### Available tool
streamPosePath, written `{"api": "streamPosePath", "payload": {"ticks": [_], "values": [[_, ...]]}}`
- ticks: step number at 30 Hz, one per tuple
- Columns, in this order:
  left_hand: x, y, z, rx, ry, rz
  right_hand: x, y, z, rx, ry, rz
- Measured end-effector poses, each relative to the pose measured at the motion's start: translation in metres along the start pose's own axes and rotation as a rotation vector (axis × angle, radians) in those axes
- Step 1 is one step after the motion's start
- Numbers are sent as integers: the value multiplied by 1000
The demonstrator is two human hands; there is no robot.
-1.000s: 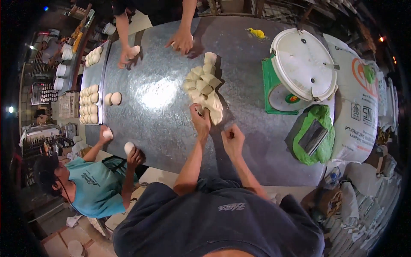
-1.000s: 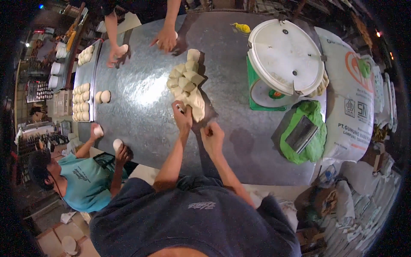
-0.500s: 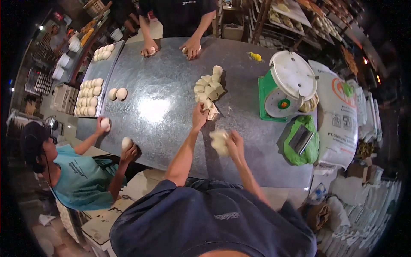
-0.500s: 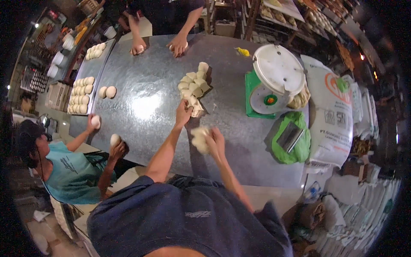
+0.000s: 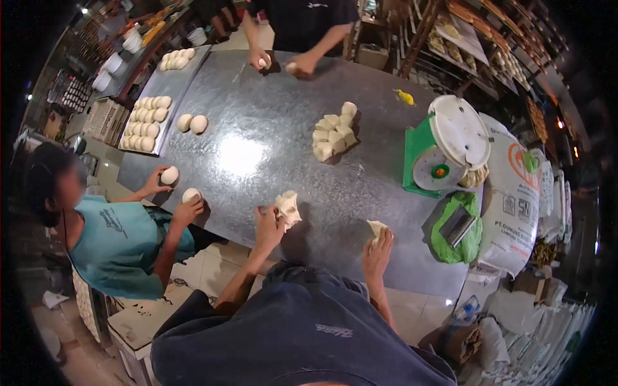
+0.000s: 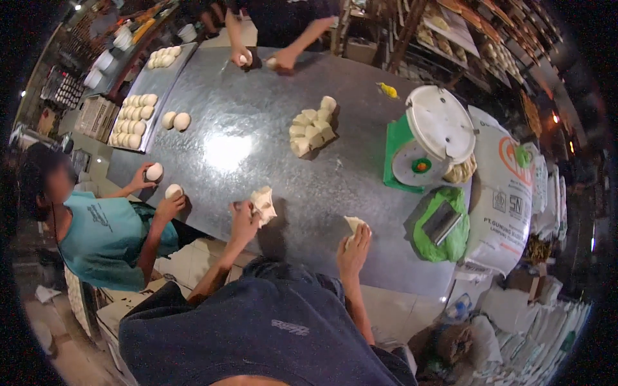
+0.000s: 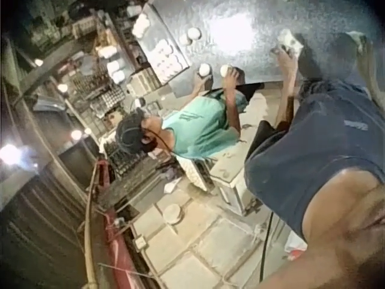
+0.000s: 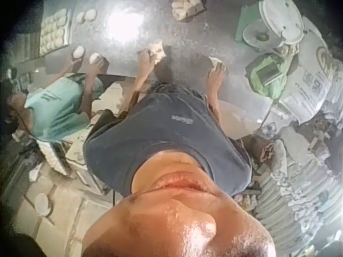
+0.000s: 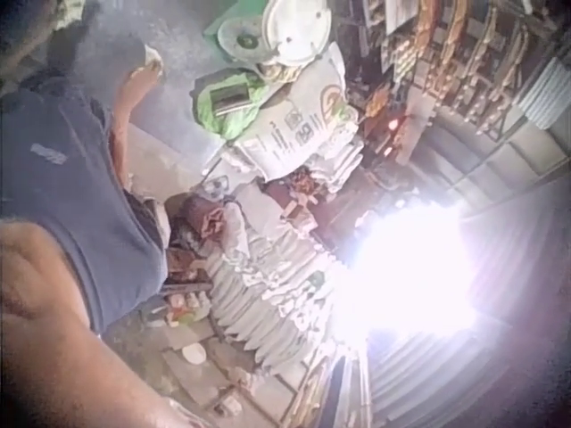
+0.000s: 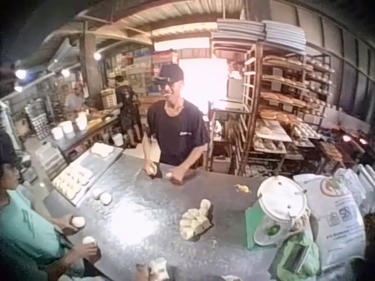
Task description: Scaling dough portions and rounding them into balls for bread production.
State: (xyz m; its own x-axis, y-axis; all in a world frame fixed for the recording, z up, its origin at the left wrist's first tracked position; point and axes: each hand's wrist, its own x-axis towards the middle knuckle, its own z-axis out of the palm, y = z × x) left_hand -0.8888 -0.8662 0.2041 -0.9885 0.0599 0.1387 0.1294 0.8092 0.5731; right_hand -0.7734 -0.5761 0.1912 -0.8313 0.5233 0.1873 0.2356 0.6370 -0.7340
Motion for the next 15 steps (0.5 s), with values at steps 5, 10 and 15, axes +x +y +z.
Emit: {"api": "streamPosePath", "payload": {"ticks": [5,10,15], "values": [[-8,-25,60,359,12,280,1,20,30,-561,221,-183],[78,-27,86,280,-103,402,78,66,34,-640,177,-20],[45,-46,83,124,111,474,30,51,32,-598,462,-80]]}}
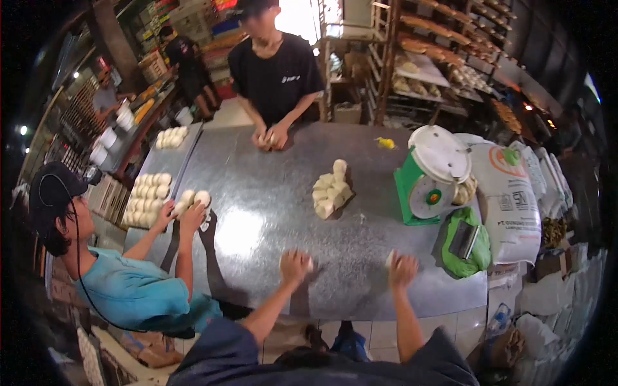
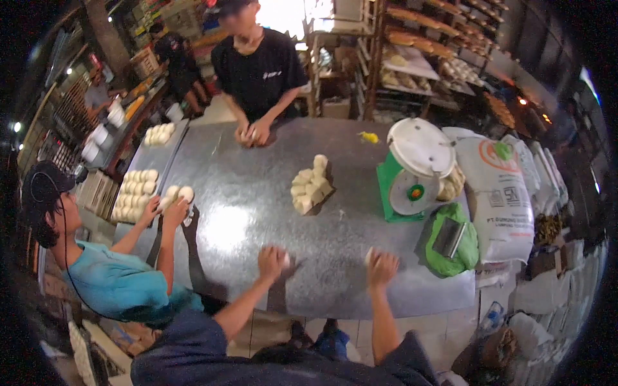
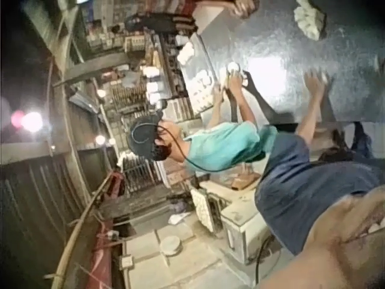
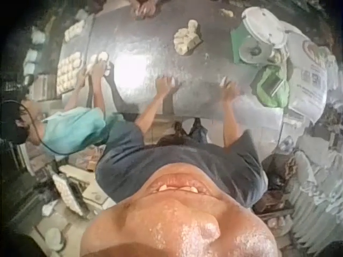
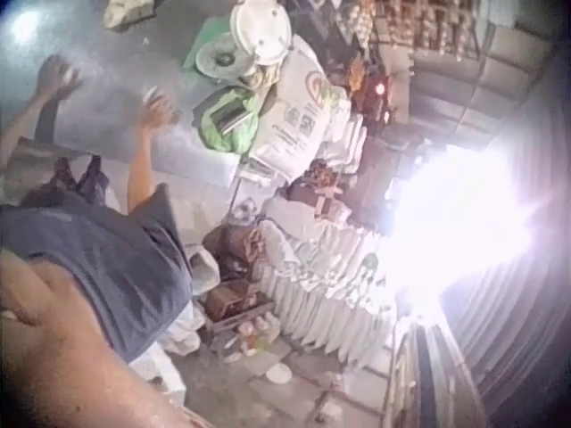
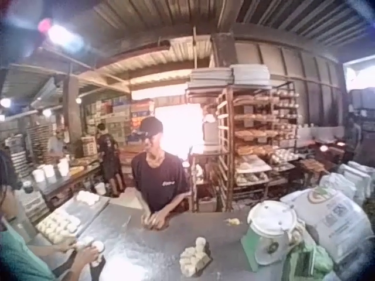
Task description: Scaling dough portions and rounding them into balls for bread production.
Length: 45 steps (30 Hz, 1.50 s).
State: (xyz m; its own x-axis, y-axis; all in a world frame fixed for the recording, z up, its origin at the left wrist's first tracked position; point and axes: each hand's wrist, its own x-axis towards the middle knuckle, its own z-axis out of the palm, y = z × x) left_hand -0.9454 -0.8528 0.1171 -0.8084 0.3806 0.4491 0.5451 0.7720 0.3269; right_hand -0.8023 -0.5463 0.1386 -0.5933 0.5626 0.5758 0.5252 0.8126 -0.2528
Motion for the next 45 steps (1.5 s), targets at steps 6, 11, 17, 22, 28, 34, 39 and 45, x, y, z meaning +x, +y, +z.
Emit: {"api": "streamPosePath", "payload": {"ticks": [6,11,17,22,28,34,39,45], "values": [[-33,-4,-47,-123,-465,-610,-33,-11,-55,228,-639,573],[-20,-24,-67,-141,-34,-22,-39,39,-68,301,-292,-262],[-40,-13,-66,78,1,-35,-39,83,-39,-70,-173,-409],[17,-38,-21,217,-315,-88,1,79,-13,64,-582,-136],[-55,21,-55,106,112,221,-92,41,-28,115,-90,-103],[-41,28,-74,-442,-245,-455,-62,14,-99,64,-338,77],[-25,-1,-88,-506,-380,-582,-35,98,-93,184,-798,-38],[-74,-65,-63,-166,-171,-165,-16,111,-48,461,-380,349]]}}
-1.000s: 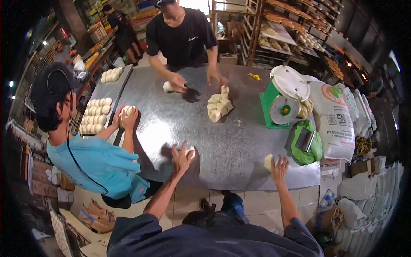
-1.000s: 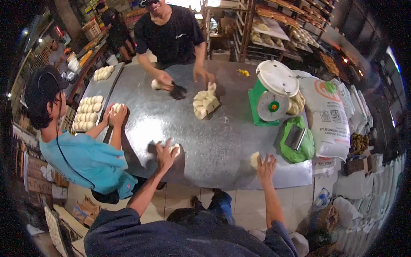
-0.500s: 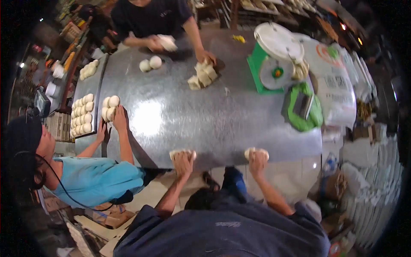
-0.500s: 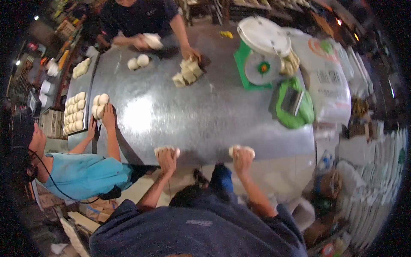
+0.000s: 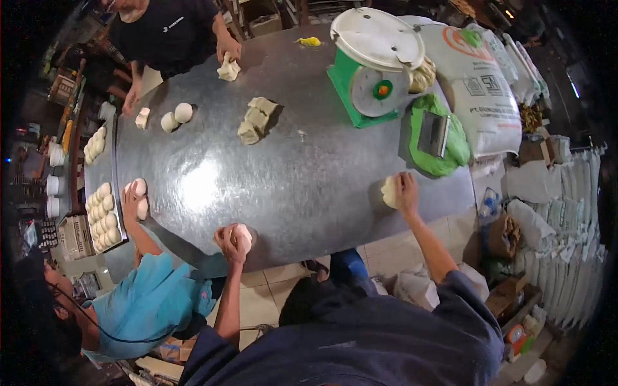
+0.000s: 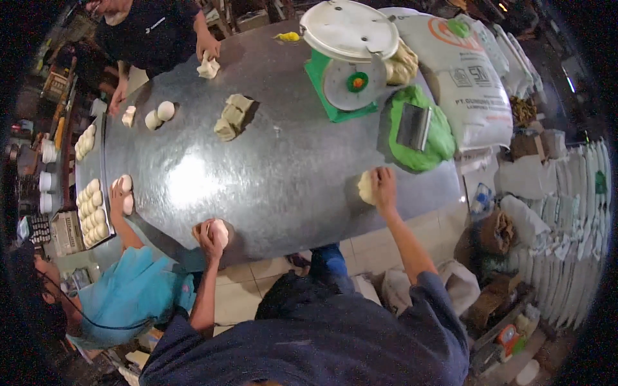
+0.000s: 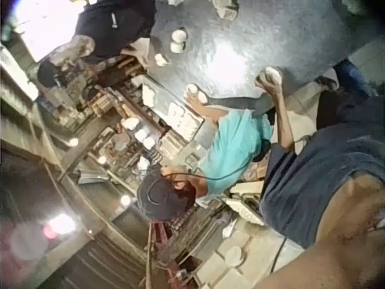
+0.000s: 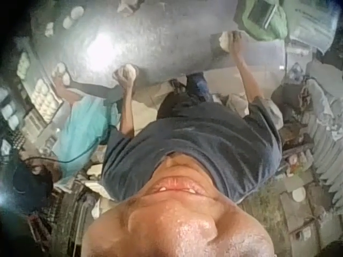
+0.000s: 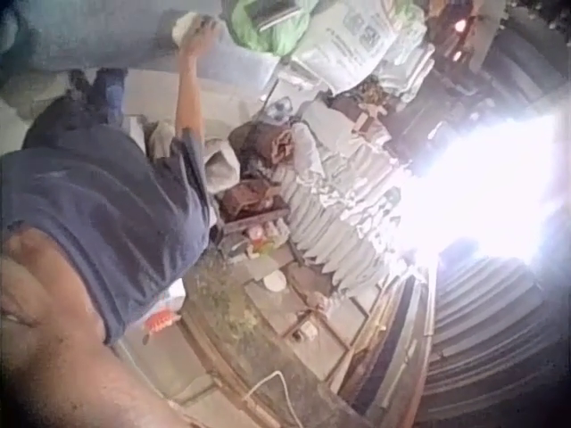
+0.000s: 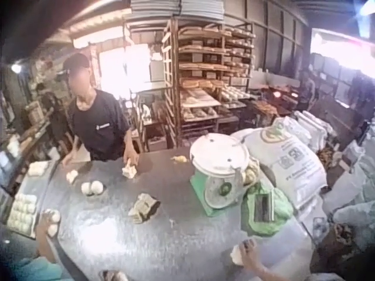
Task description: Scaling dough portions and rounding them into balls for bread production.
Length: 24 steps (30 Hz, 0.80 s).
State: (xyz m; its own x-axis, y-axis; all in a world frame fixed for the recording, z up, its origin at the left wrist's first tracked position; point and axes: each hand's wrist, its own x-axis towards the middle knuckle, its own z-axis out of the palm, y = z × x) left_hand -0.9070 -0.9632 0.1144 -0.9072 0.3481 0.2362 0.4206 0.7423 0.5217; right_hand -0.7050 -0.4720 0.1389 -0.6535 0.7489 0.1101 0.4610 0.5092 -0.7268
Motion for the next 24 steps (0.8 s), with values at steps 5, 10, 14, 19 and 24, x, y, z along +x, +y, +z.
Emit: {"api": "streamPosePath", "payload": {"ticks": [5,10,14,19,24], "values": [[27,70,19,-308,127,-255,-29,-66,47,-146,225,-193],[-8,75,2,-20,73,35,-78,-27,22,-81,147,-145],[65,93,35,-195,378,-152,-6,-5,66,-185,433,153],[35,84,15,99,205,-70,-65,-8,42,-7,396,-93],[125,77,70,-10,523,-324,47,9,87,-23,505,124]]}}
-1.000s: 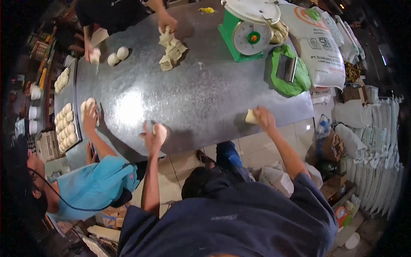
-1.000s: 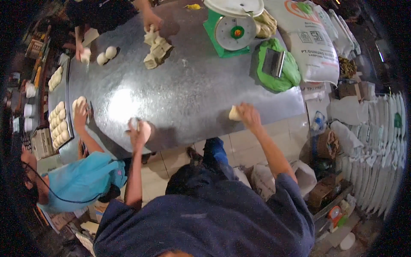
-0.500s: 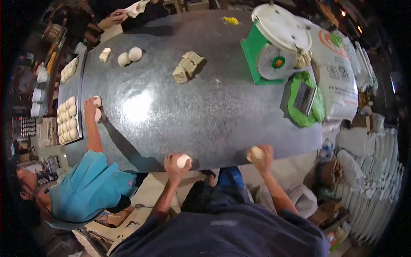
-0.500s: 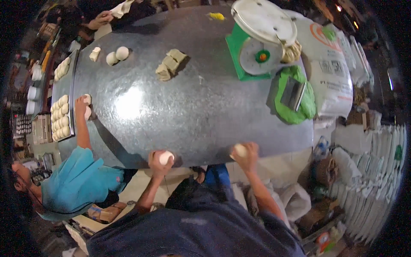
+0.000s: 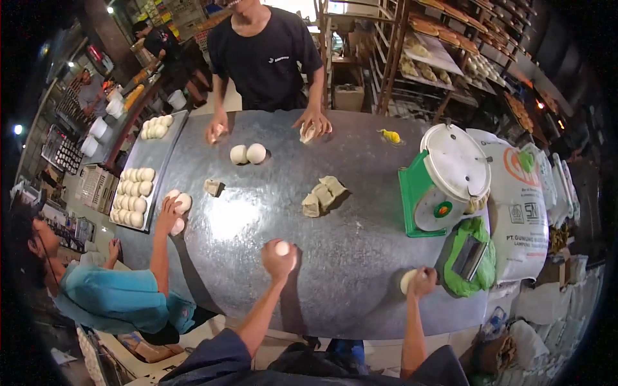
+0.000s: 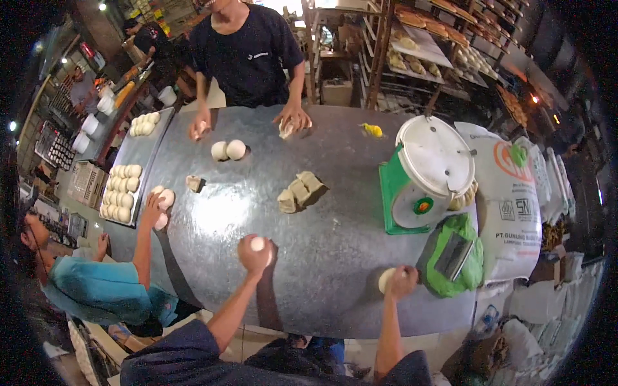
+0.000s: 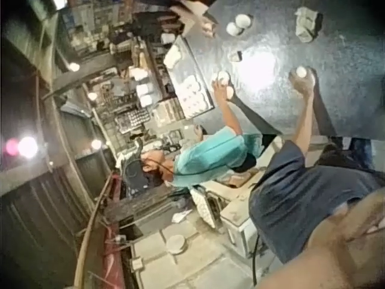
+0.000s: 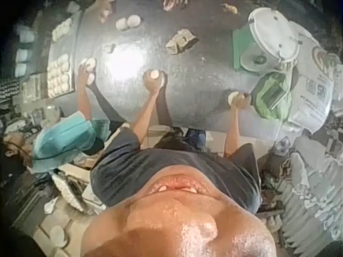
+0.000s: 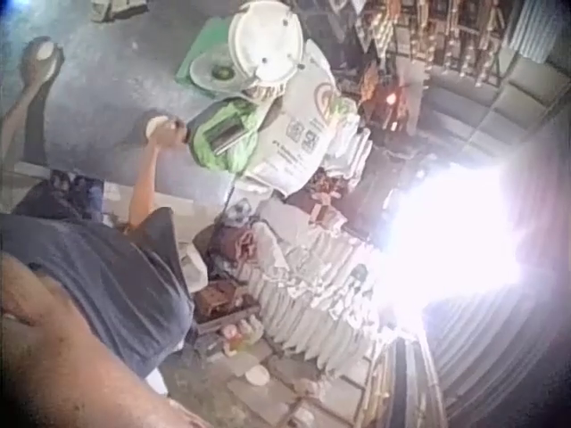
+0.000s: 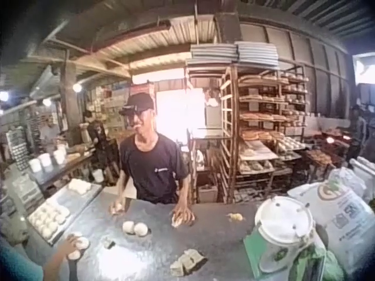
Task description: Scaling dough portions and rounding them into balls for bread production.
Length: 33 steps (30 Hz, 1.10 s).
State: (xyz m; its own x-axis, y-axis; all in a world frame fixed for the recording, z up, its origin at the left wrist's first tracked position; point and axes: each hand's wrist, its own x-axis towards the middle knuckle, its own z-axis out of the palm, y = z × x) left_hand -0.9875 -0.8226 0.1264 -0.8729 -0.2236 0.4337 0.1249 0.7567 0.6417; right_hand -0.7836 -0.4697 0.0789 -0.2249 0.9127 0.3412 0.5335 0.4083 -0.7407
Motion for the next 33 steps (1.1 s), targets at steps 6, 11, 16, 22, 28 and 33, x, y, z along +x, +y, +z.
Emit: {"api": "streamPosePath", "payload": {"ticks": [6,11,16,22,28,33], "values": [[-51,61,-7,-43,-217,331,-57,-100,-3,-29,-279,-244],[-112,36,-72,-98,-444,453,-130,-104,-77,79,-456,-612],[-65,-4,-78,-308,-513,162,-96,-50,-100,321,-461,-19],[-11,-88,-53,132,-123,165,-31,-2,-80,222,-153,71],[-58,25,-30,-177,-223,130,-69,-82,-29,-13,-96,-115],[-116,31,-85,-188,-479,350,-103,-81,-88,173,-528,-350]]}}
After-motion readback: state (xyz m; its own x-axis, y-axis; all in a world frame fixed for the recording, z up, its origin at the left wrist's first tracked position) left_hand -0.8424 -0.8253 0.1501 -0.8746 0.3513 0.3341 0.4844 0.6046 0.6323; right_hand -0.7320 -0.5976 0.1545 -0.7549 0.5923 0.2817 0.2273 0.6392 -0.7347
